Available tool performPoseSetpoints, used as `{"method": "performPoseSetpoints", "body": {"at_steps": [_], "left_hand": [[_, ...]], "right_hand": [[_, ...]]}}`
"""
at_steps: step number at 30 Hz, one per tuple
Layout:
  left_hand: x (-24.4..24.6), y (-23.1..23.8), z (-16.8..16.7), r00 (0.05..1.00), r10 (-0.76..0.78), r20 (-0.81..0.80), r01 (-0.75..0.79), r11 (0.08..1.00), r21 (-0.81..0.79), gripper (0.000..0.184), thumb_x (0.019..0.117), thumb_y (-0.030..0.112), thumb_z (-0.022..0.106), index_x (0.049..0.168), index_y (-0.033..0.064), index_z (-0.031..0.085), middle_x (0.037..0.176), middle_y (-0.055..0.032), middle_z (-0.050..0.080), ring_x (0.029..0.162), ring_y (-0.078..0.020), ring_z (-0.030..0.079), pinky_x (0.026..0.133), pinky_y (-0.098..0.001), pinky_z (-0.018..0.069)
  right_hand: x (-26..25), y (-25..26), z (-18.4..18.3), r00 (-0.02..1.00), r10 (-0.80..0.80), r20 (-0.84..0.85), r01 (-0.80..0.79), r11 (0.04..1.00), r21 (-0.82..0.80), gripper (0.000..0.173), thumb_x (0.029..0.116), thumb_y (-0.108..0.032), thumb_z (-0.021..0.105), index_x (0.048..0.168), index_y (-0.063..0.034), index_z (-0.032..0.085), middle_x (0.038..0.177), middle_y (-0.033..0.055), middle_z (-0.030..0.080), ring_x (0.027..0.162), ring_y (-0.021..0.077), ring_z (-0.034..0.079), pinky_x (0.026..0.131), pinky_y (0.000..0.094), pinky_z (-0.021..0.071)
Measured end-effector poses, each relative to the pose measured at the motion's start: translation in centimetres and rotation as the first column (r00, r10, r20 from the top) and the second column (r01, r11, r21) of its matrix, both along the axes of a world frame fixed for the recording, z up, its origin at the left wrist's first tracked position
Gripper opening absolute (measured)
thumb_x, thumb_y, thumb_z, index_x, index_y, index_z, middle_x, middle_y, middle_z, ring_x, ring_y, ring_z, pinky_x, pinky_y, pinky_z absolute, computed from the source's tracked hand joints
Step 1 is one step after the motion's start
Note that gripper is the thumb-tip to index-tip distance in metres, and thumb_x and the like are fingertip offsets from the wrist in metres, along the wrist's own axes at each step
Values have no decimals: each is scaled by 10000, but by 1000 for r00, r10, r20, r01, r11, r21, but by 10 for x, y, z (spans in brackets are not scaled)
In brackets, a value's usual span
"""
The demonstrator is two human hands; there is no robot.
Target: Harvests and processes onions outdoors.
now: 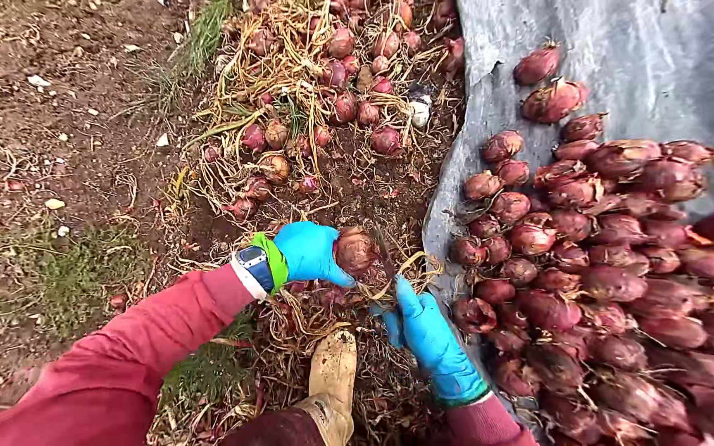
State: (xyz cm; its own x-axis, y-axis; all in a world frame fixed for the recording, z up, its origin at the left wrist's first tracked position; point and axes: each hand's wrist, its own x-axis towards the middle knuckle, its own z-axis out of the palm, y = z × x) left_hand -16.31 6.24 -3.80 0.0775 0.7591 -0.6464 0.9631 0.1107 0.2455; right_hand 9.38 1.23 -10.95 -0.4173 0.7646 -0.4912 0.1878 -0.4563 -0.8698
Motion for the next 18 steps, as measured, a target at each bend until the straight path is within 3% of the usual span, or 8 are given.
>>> {"method": "performPoseSetpoints", "body": {"at_steps": [3,5,7,9,11,14,16,18], "left_hand": [[13,5,-3,963,144,228,-175,977,121,657,657,700,843,1093,218,746,942,7,766,919,-168,738,834,-537,613],[44,2,7,978,-74,195,67,997,42,402,868,557,734,942,162,737,843,-32,719,829,-214,703,751,-542,577],[89,1,18,918,-354,178,380,915,-136,317,1014,399,585,948,118,717,860,-95,693,848,-295,691,733,-580,559],[111,18,15,889,-393,234,428,895,-127,336,1061,369,524,978,99,705,884,-118,689,872,-316,684,747,-588,546],[92,61,12,951,-264,162,271,963,-19,376,1089,424,474,1086,133,712,957,-105,712,942,-300,694,811,-585,546],[7,88,26,984,102,144,-129,973,191,353,1065,459,532,1122,181,743,960,-58,732,931,-232,698,849,-558,539],[-68,69,45,956,290,33,-287,913,289,338,1052,443,574,1133,165,747,976,-91,736,942,-266,699,865,-586,534],[-152,33,51,855,418,-306,-319,890,324,346,1031,406,586,1081,90,719,982,-212,715,970,-420,689,831,-693,513]], "right_hand": [[13,-3,-13,998,-20,61,21,1000,-20,836,1009,-737,204,746,-64,624,535,89,562,424,210,551,426,375,518],[24,0,-21,983,140,117,-139,990,-20,889,897,-879,232,765,-93,627,574,60,589,464,190,582,451,356,529],[33,9,-12,982,136,133,-139,990,7,942,791,-971,246,821,-115,638,597,46,609,476,178,599,457,357,546],[45,16,-4,993,-40,115,34,998,56,934,864,-910,166,849,-110,647,582,64,597,446,190,576,424,371,530],[57,36,4,940,-340,16,337,938,83,872,1016,-703,55,863,-82,647,529,57,550,401,184,534,388,375,508],[79,56,14,839,-539,-73,544,832,108,820,1028,-652,-24,889,-119,583,545,40,548,415,205,545,399,398,520],[81,43,10,910,-406,-89,414,902,124,893,987,-717,-28,1001,-112,628,575,52,578,425,198,554,406,394,533],[77,19,0,992,-90,88,75,985,154,893,966,-787,119,1042,-95,679,608,59,610,449,189,577,425,381,543]]}}
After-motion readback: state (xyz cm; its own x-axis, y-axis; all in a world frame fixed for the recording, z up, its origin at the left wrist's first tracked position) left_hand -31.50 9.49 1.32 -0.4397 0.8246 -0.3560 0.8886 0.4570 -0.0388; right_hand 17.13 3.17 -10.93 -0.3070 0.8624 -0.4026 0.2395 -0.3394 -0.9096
